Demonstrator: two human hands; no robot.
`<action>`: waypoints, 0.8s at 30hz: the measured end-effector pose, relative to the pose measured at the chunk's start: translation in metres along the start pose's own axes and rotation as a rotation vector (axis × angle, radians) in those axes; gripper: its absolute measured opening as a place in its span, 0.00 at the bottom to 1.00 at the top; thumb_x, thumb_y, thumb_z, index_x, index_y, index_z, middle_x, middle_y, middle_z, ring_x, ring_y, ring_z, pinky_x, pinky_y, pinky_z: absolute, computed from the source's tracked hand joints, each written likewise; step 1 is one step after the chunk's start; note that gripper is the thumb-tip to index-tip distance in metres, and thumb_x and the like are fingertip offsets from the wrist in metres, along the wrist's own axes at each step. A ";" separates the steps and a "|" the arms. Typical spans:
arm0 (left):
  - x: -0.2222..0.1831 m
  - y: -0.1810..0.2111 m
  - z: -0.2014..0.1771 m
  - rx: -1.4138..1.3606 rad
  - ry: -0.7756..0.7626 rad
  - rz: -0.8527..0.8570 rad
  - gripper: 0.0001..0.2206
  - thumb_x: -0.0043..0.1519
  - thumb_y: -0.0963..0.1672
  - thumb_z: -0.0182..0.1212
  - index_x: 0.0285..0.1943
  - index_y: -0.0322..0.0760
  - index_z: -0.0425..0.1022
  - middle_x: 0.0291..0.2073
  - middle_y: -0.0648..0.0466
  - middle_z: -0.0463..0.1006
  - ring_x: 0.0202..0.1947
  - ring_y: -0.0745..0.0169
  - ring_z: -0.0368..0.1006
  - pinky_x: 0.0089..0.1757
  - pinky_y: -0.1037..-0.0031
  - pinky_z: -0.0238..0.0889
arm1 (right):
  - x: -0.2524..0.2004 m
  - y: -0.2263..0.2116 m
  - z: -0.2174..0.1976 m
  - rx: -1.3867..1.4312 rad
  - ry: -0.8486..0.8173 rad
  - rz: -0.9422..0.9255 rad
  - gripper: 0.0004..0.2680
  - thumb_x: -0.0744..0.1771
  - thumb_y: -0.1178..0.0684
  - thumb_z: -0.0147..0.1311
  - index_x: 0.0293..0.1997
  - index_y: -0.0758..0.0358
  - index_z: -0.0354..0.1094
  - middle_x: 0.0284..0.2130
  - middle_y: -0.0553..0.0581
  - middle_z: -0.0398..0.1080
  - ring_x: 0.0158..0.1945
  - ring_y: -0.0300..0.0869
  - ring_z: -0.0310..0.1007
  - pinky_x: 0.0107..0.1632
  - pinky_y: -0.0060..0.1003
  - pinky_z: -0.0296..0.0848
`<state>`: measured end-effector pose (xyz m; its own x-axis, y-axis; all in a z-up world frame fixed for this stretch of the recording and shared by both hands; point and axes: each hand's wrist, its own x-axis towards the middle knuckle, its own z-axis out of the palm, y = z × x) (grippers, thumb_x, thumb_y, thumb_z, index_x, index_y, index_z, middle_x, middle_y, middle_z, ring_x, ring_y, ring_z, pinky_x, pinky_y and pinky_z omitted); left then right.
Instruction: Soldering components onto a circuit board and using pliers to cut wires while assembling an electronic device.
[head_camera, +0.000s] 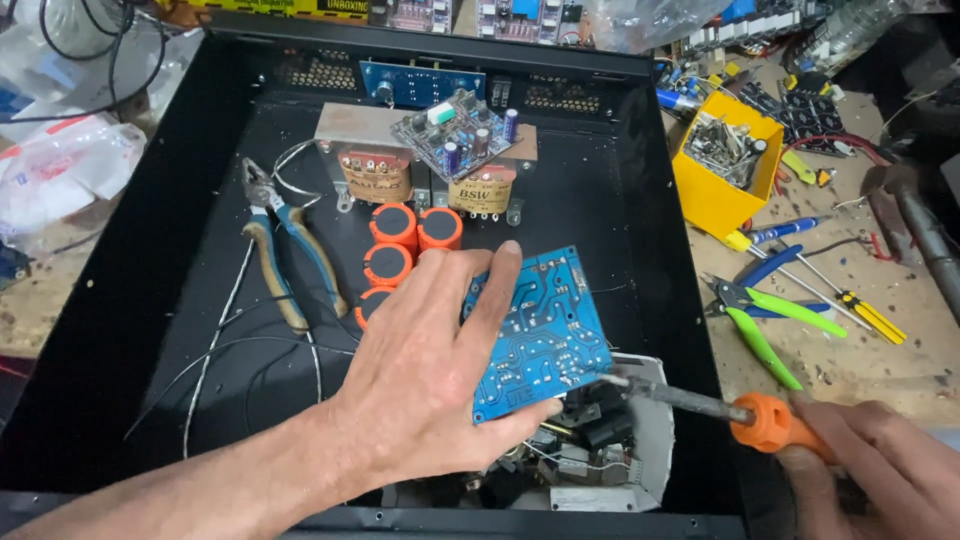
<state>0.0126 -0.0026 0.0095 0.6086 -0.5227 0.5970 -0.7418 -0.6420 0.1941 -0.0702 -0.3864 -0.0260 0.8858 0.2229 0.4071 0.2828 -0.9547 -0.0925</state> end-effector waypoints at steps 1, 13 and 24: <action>0.001 0.001 -0.001 0.000 0.004 -0.004 0.55 0.54 0.58 0.81 0.78 0.29 0.44 0.56 0.36 0.68 0.51 0.41 0.68 0.44 0.53 0.68 | 0.005 -0.017 -0.006 -0.002 -0.001 -0.005 0.16 0.59 0.51 0.64 0.49 0.65 0.77 0.37 0.62 0.78 0.33 0.48 0.79 0.38 0.37 0.78; 0.018 0.016 -0.029 -0.394 0.020 -0.300 0.42 0.57 0.57 0.62 0.74 0.27 0.54 0.47 0.45 0.63 0.50 0.50 0.63 0.51 0.57 0.61 | 0.099 -0.089 -0.043 1.189 -0.282 0.511 0.10 0.62 0.61 0.64 0.40 0.77 0.88 0.09 0.63 0.66 0.10 0.47 0.61 0.13 0.41 0.57; 0.013 0.014 -0.027 -0.387 0.041 -0.331 0.44 0.59 0.58 0.60 0.76 0.28 0.50 0.50 0.43 0.63 0.53 0.48 0.62 0.53 0.53 0.61 | 0.111 -0.130 -0.030 1.548 -0.270 0.661 0.11 0.61 0.69 0.61 0.43 0.89 0.84 0.06 0.58 0.46 0.09 0.42 0.39 0.13 0.40 0.38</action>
<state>0.0021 -0.0033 0.0411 0.8228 -0.2992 0.4833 -0.5659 -0.5103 0.6476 -0.0196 -0.2430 0.0589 0.9768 0.0769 -0.1997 -0.2090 0.1422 -0.9675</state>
